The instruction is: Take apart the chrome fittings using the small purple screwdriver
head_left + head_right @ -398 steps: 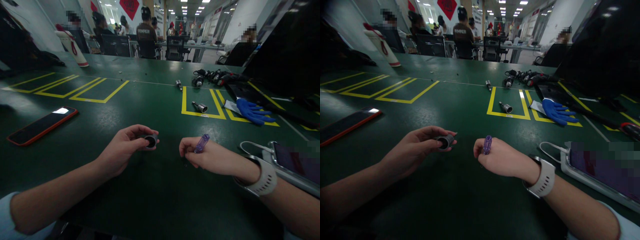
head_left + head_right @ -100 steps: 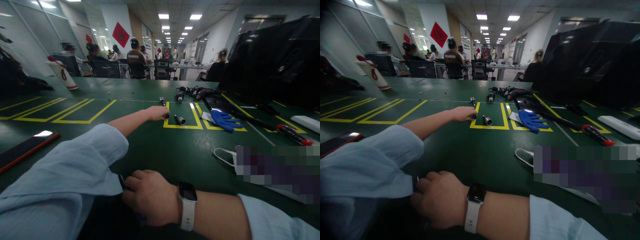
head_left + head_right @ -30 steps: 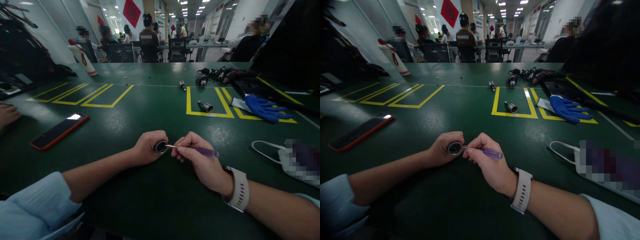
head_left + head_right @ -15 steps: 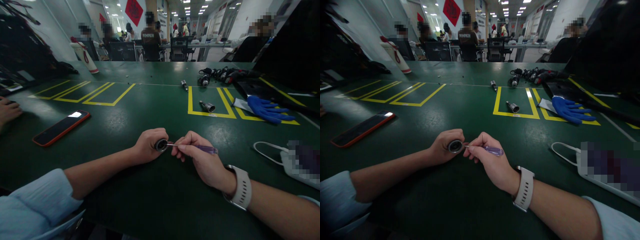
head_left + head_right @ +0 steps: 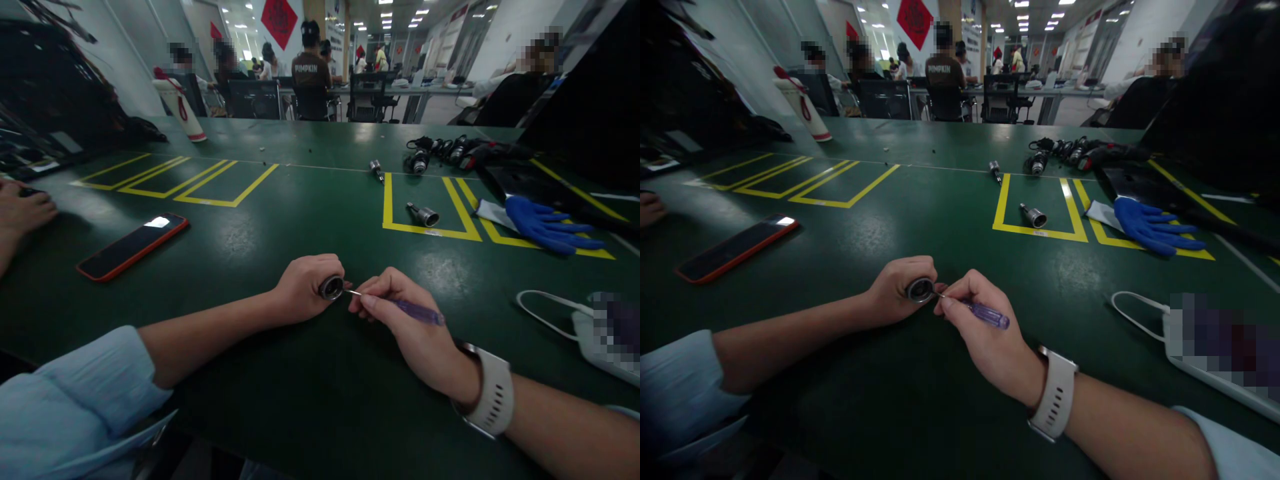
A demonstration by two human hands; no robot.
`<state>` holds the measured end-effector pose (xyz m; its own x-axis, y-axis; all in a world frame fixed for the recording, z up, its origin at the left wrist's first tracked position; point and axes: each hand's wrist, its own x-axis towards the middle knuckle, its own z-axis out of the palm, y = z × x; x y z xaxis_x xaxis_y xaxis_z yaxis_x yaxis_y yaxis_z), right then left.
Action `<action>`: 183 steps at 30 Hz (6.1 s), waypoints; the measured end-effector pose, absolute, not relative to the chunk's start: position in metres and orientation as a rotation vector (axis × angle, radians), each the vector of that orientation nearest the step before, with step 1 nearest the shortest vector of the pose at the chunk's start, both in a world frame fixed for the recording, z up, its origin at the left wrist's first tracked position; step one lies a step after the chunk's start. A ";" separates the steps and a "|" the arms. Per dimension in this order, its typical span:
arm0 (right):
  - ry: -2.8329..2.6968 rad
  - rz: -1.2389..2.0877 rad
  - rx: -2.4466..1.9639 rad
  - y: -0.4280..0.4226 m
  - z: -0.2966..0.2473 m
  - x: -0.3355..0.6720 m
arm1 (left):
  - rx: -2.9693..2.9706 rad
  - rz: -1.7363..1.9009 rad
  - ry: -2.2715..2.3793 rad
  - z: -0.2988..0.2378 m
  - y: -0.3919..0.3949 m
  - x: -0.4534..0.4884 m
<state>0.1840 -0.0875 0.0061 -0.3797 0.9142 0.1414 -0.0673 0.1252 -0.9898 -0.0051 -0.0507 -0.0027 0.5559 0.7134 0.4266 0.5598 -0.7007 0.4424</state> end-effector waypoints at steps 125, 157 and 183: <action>-1.305 1.624 -0.733 -0.086 0.003 0.184 | 2.429 0.885 0.902 0.001 -0.052 -0.004; -1.354 1.592 -0.673 -0.089 0.003 0.183 | 2.237 0.804 0.769 0.006 -0.051 -0.004; -1.476 1.489 -0.825 -0.089 0.007 0.183 | 2.358 0.795 0.975 0.003 -0.052 -0.003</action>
<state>0.1828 -0.0893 0.0066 -0.4121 0.9040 0.1144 -0.1218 0.0697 -0.9901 -0.0028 -0.0521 0.0029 0.5809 0.7435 0.3314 0.4744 -0.6401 0.6044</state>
